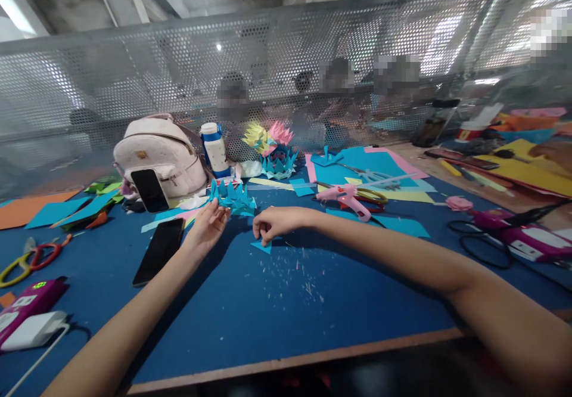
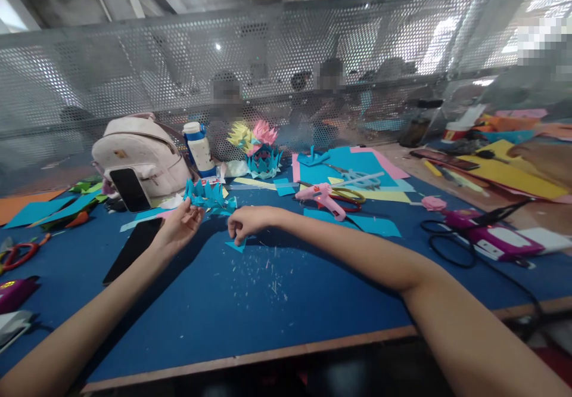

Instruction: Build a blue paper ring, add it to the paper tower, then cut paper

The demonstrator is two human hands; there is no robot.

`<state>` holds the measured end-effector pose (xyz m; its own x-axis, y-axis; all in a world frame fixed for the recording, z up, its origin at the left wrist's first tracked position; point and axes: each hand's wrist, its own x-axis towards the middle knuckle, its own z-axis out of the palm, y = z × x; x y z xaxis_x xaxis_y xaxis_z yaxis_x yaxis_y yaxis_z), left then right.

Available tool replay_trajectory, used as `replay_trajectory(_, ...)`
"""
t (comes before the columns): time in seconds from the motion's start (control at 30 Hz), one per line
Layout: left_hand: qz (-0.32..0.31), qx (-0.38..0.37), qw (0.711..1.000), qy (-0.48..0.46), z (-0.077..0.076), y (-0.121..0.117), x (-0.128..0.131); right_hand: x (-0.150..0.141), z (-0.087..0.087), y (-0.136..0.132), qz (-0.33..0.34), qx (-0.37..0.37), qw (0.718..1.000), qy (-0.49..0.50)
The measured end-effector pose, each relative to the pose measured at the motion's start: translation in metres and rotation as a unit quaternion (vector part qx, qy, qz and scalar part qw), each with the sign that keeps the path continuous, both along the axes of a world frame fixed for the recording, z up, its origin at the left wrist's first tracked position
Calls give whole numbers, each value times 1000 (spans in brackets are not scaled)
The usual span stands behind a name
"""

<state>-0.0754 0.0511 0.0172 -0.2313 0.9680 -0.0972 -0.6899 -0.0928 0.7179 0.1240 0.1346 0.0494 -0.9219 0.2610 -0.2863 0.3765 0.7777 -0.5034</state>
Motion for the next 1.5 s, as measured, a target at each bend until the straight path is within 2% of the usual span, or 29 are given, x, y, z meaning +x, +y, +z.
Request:
replay_trajectory(0.1,19,-7,1000,-15,3,-3,2,1,-3,-1,-3,-5,1000,4)
replay_trajectory(0.27,13,-10,999,-28,8,-9,6,0,-5,-3,0,-11,1000,-1)
replay_trajectory(0.6,6,10,1000,-25,10,-10,7,-3,1,-12,16,10,1000,-22)
replay_trajectory(0.8,30,6,999,10,6,-8,7,1,6,-14,43,-37,998,-30)
replay_trajectory(0.9,63,39,997,26,17,-5,-2,8,10,-11,50,-73,996,-17)
replay_trajectory(1.03,160,126,978,46,40,-2,-27,23,11,-4,30,-94,995,27)
replay_trajectory(1.1,200,153,966,63,44,0,-37,32,10,-1,10,-96,994,53)
replay_trajectory(1.2,215,149,960,97,33,2,-37,44,10,3,-13,-106,991,80)
replay_trajectory(1.33,179,112,964,162,8,0,-12,54,19,3,-68,-119,981,137)
replay_trajectory(1.43,149,88,961,216,-5,-7,13,56,30,0,-130,-126,952,247)
replay_trajectory(1.5,131,73,956,251,-9,-13,28,55,35,-3,-162,-101,928,321)
